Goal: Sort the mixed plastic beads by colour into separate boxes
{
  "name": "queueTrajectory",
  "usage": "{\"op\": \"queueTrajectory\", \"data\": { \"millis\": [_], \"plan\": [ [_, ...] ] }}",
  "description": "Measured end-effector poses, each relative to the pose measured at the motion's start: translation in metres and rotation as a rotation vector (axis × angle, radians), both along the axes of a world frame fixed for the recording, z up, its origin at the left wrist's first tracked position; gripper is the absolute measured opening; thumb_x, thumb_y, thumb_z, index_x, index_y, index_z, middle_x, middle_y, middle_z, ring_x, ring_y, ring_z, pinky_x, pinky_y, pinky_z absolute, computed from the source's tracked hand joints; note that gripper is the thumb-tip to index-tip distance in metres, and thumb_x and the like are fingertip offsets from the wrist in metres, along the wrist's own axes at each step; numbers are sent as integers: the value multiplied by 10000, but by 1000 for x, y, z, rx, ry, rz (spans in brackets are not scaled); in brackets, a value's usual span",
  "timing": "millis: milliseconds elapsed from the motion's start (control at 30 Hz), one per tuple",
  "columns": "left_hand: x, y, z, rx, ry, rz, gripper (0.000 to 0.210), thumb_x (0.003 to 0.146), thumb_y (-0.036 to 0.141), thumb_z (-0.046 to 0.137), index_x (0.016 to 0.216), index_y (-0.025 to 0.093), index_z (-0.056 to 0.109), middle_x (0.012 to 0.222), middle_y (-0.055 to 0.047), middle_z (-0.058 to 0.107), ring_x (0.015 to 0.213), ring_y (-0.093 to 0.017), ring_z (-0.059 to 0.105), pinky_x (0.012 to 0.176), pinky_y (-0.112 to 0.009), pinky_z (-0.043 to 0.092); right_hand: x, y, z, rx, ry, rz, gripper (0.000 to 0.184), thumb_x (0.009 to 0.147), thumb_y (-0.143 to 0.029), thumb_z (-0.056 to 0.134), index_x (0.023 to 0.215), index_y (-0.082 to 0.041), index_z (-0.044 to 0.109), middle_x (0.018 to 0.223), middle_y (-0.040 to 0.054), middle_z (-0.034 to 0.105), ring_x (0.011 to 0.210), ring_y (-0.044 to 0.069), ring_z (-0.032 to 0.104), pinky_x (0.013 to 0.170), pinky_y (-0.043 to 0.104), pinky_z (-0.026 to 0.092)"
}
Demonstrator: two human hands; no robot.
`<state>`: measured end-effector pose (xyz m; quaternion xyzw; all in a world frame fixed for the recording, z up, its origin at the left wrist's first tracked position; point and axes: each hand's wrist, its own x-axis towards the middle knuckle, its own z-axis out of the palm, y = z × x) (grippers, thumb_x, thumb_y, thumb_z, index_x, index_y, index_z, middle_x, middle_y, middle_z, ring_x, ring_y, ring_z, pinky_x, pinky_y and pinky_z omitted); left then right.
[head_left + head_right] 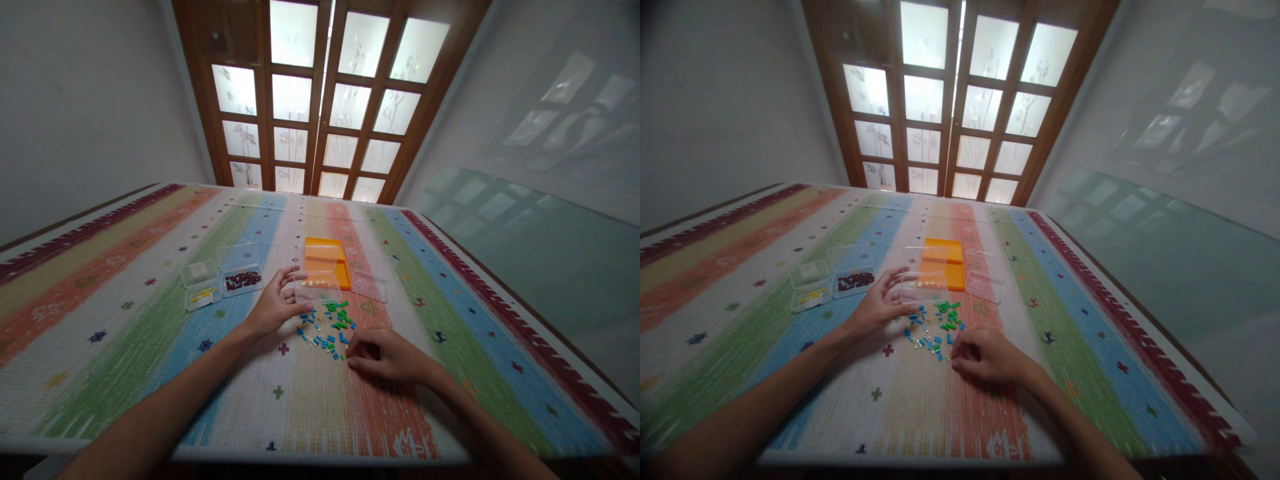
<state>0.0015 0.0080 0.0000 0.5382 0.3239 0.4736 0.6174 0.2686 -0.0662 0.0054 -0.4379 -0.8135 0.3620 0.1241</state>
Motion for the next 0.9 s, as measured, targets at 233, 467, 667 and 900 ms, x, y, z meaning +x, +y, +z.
{"op": "queueTrajectory", "data": {
  "millis": [233, 467, 667, 900],
  "plan": [
    [0, -1, 1, -1, -4, -9, 797, 608, 163, 902, 1290, 232, 495, 1350, -155, 537, 870, -193, 715, 849, -418, 598, -1, 0, 0, 72, -74, -40, 187, 871, -290, 585, 991, -164, 656, 700, -5, 601, 599, 110, 504, 578, 231, 385],
    [0, -1, 0, 12, -7, -12, 796, 624, 180, 903, 1302, 232, 491, 1367, -164, 530, 878, -192, 713, 845, -415, 602, -2, 2, 3, 142, -114, -4, 195, 902, -279, 556, 1004, -164, 675, 715, 11, 625, 607, 116, 517, 602, 247, 392],
    [0, 0, 0, 9, -4, -12, 803, 620, 175, 900, 1300, 230, 477, 1355, -155, 536, 874, -180, 712, 852, -401, 597, -1, 2, 1, 154, -123, -4, 126, 884, -249, 567, 879, -169, 665, 686, 4, 614, 589, 107, 500, 586, 236, 378],
    [0, -1, 2, 6, -13, -12, 790, 615, 166, 902, 1282, 230, 484, 1351, -155, 528, 867, -186, 711, 841, -412, 604, -4, 2, 3, 164, -137, -40, 151, 881, -255, 573, 863, -166, 693, 682, 14, 636, 592, 113, 520, 588, 234, 384]
  ]
}}
